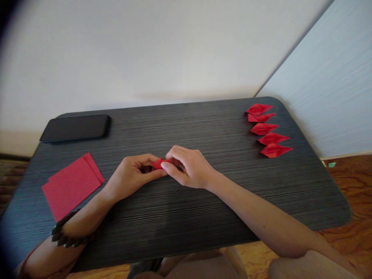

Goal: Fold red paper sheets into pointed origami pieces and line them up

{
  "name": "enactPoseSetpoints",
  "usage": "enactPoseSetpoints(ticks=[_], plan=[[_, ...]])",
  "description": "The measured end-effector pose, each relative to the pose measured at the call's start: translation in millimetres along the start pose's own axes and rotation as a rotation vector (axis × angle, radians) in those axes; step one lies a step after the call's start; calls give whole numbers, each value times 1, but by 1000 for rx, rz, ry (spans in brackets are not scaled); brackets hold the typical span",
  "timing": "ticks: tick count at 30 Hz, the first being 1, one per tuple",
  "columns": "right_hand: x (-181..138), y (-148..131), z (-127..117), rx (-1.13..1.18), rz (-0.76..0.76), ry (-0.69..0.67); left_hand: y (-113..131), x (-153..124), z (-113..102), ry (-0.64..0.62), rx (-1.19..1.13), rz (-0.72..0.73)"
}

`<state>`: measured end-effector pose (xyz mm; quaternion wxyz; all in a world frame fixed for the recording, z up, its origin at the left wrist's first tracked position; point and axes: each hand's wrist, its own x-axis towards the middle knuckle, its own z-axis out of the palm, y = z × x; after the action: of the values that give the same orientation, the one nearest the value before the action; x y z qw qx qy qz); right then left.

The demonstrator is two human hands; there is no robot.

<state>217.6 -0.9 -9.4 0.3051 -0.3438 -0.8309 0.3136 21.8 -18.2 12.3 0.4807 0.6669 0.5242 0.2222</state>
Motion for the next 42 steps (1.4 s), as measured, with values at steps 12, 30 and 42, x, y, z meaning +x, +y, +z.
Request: enactPoseSetpoints(ticks=[12, 30, 42], plan=[[3, -2, -2, 86, 20, -6, -2, -1, 0, -15, -36, -7], [2, 0, -1, 60, 43, 42, -7, 0, -4, -32, 57, 6], [3, 1, 0, 52, -53, 75, -2, 0, -6, 3, 104, 52]])
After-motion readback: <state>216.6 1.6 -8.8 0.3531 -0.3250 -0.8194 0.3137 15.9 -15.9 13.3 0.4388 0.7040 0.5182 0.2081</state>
